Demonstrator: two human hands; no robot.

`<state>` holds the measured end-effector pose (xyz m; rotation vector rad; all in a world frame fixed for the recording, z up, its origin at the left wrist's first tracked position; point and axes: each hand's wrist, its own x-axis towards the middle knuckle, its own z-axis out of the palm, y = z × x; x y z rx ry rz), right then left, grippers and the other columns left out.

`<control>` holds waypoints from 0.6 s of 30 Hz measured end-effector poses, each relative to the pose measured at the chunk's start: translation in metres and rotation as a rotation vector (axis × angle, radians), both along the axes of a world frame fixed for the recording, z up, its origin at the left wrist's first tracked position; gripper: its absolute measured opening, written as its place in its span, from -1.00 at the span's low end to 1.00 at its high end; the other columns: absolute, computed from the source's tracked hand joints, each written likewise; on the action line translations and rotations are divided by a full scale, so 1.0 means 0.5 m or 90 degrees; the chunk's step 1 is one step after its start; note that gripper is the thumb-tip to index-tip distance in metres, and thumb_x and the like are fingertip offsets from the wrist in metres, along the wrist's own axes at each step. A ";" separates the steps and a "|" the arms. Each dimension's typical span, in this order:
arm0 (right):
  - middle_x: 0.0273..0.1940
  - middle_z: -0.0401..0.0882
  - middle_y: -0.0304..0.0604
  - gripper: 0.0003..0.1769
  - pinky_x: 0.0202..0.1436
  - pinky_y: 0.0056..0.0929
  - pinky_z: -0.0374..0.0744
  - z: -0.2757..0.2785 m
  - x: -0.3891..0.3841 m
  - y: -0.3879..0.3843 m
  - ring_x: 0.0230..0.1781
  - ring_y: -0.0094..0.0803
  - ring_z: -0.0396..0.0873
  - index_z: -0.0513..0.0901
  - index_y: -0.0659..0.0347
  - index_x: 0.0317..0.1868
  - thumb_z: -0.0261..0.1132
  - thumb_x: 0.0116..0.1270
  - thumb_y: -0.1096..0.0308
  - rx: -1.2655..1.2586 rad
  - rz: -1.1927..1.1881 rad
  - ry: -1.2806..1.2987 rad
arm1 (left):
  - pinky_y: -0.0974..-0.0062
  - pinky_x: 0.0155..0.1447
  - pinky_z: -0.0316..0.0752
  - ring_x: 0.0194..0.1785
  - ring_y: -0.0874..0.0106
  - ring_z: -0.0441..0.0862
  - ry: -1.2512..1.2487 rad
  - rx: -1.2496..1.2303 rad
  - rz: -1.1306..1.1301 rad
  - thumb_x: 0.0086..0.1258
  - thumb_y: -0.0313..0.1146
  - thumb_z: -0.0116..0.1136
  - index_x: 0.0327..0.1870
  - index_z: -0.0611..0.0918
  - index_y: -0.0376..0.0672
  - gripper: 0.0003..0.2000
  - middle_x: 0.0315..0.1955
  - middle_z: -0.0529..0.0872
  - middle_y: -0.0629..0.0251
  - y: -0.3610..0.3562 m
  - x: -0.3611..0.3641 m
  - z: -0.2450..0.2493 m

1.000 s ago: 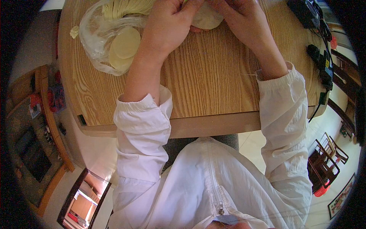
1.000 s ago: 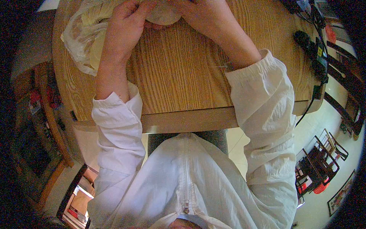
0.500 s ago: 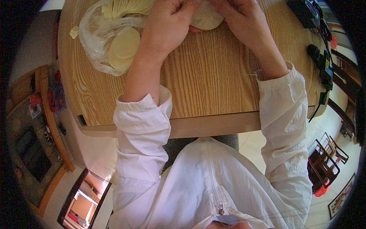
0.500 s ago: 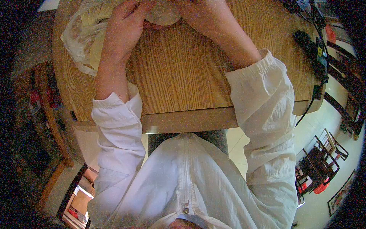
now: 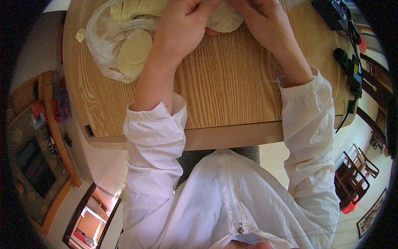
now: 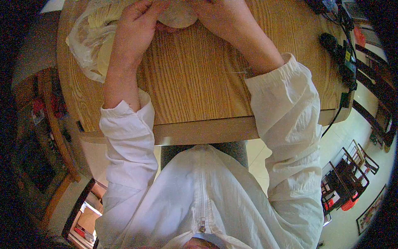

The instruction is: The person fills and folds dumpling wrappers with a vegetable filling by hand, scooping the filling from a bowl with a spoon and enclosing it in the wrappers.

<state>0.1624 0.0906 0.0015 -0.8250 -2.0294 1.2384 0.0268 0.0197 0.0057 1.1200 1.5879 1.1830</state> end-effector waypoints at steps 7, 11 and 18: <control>-0.50 0.46 -0.25 -0.83 -0.46 -0.56 0.36 0.009 0.000 -0.002 -0.50 -0.60 0.34 0.50 0.36 -0.29 0.11 0.29 0.39 -0.031 0.000 -0.011 | 0.65 -0.33 0.31 -0.46 0.63 0.31 0.034 -0.057 0.016 0.42 -0.23 -0.07 -0.40 0.51 -0.36 -0.68 -0.55 0.47 0.45 0.002 0.001 0.010; -0.51 0.44 -0.28 -0.83 -0.47 -0.57 0.35 0.013 0.002 -0.005 -0.51 -0.61 0.32 0.51 0.35 -0.32 0.12 0.29 0.39 -0.024 0.009 0.005 | 0.64 -0.31 0.32 -0.46 0.63 0.34 0.043 -0.026 0.016 0.42 -0.24 -0.08 -0.39 0.53 -0.37 -0.68 -0.55 0.49 0.43 0.002 0.002 0.009; -0.50 0.44 -0.30 -0.84 -0.45 -0.59 0.36 0.005 0.000 -0.002 -0.48 -0.63 0.33 0.52 0.35 -0.32 0.13 0.29 0.39 -0.042 0.000 0.008 | 0.63 -0.28 0.34 -0.43 0.64 0.37 0.000 -0.013 0.019 0.41 -0.23 -0.06 -0.35 0.57 -0.36 -0.68 -0.53 0.53 0.43 0.001 0.006 0.013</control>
